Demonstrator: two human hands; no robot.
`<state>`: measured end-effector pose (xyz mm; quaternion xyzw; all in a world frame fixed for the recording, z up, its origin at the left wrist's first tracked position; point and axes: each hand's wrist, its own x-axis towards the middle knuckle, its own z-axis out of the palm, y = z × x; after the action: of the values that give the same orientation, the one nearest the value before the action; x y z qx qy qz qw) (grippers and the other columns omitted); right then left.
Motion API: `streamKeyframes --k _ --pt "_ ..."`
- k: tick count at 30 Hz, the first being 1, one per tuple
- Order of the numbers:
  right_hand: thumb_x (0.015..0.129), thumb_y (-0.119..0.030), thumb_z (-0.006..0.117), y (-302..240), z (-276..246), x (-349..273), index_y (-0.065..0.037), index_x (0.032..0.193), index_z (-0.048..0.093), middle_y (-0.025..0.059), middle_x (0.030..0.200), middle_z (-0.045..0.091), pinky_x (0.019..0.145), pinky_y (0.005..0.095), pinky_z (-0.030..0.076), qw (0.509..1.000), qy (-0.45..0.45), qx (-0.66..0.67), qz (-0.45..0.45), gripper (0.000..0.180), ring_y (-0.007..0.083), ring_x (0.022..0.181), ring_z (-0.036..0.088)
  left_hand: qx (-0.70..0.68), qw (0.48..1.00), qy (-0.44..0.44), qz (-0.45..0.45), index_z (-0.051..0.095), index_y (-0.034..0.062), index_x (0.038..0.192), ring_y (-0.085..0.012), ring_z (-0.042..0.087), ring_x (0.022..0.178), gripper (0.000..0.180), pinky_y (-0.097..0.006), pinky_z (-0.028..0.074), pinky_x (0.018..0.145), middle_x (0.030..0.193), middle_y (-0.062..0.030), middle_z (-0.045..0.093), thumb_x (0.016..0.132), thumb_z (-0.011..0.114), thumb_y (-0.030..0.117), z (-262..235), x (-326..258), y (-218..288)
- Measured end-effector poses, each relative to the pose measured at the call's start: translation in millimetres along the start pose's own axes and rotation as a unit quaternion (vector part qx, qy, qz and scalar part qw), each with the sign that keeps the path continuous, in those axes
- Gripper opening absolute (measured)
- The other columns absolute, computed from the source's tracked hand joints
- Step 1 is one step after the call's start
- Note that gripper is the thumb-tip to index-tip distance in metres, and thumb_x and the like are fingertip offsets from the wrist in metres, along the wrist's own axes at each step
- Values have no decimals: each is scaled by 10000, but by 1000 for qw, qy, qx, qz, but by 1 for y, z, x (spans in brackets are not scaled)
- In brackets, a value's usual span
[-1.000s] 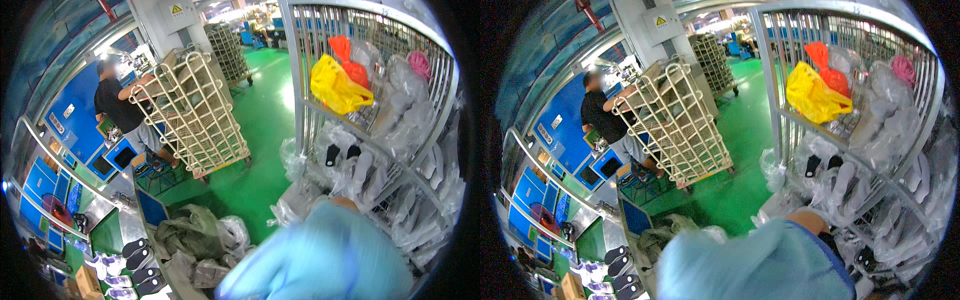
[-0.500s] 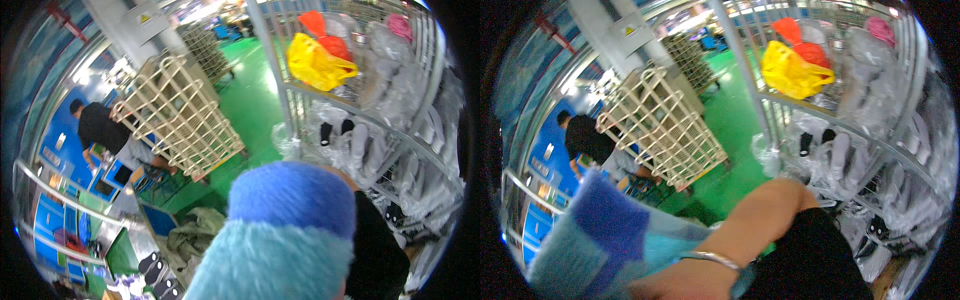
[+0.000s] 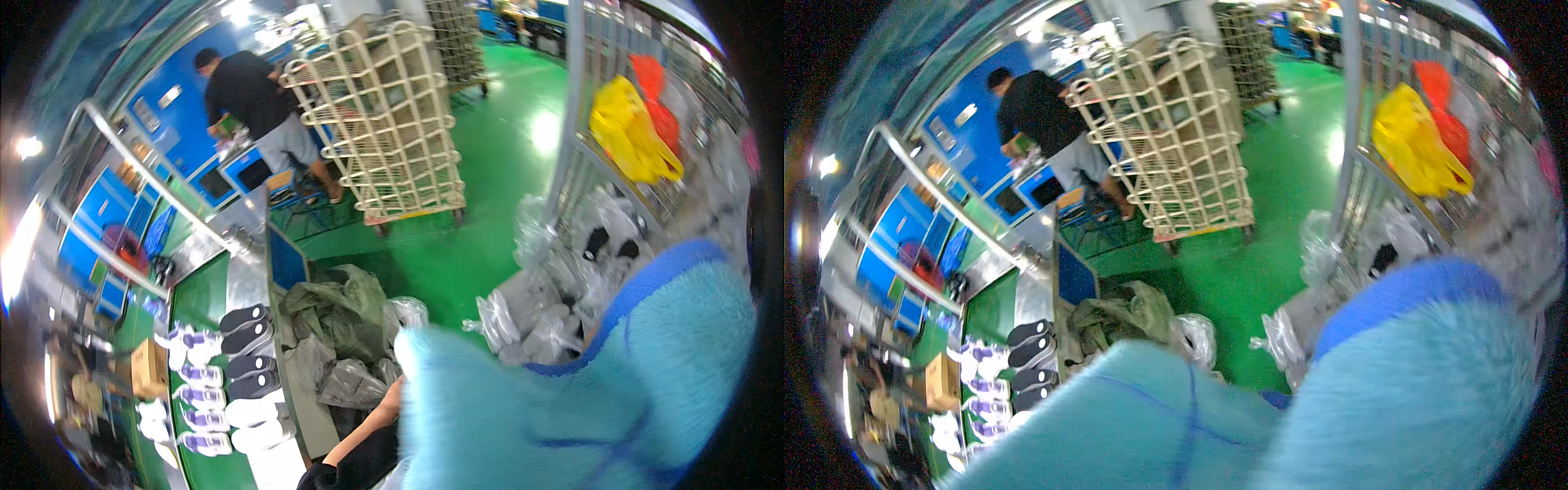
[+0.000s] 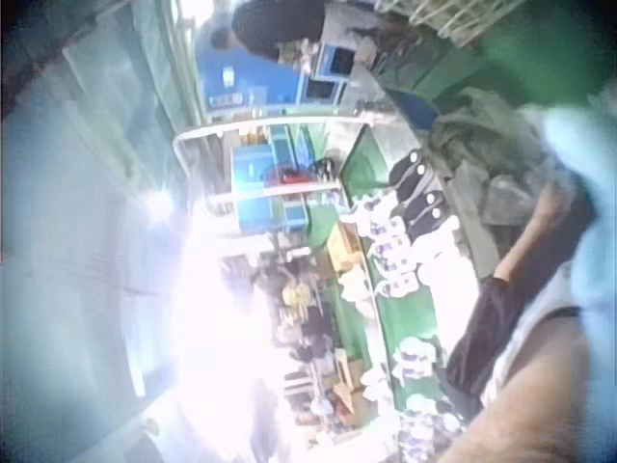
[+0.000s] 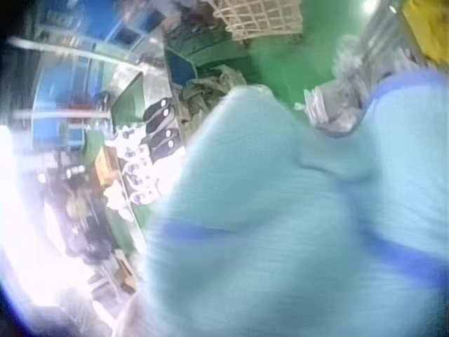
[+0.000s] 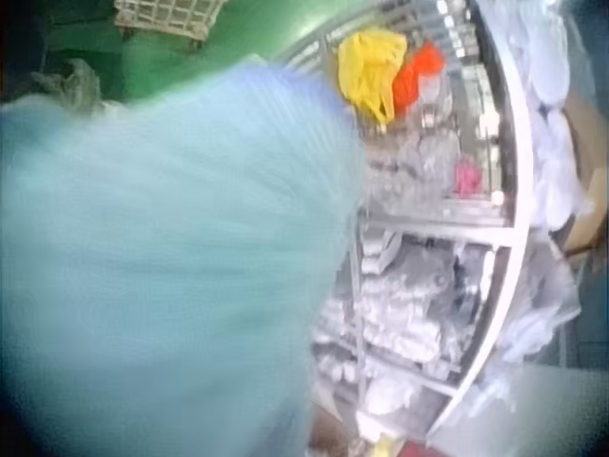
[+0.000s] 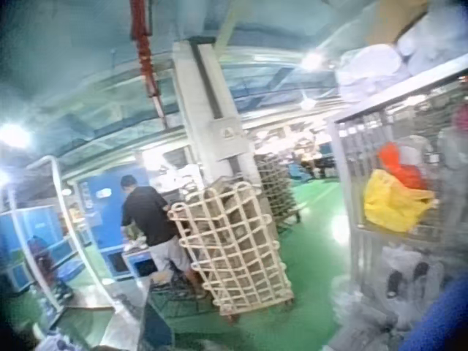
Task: The person repeatedly takes insoles from a nearby shelf and inserts them into shoes on a conveyor belt, smoothing them down by hand.
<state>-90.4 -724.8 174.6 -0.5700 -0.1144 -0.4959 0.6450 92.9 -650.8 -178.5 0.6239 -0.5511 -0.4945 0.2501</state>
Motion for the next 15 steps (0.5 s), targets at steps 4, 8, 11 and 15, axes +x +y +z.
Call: streamKeyframes --k 4,8,11,15 --pt "891 -209 338 -21 26 17 14 1209 341 102 1232 383 953 279 264 993 -53 66 -77 389 166 1124 359 -98 993 -66 2 429 -22 1141 -220 480 1010 442 -326 356 878 1112 -118 502 747 519 157 -12 1 75" --pt "894 -207 333 -30 71 45 21 1210 337 104 1235 377 955 270 259 970 -150 158 -108 390 158 1127 353 -214 967 -136 16 410 -25 1155 -224 477 1013 485 -333 350 886 1120 -120 495 734 547 173 -43 -24 128" --pt "896 -205 330 -41 95 54 25 1212 333 105 1237 373 956 264 256 950 -224 211 -49 391 153 1130 348 -294 932 -206 42 396 -28 1166 -226 474 1016 519 -339 346 893 1126 -121 490 724 568 185 -57 -37 170" --pt "893 -228 339 -72 97 47 21 1183 369 93 1194 411 914 251 284 927 -260 173 205 384 132 1079 382 -378 863 -327 71 377 -31 1180 -229 471 1019 567 -346 340 901 1134 -123 482 710 596 201 -82 -68 228"
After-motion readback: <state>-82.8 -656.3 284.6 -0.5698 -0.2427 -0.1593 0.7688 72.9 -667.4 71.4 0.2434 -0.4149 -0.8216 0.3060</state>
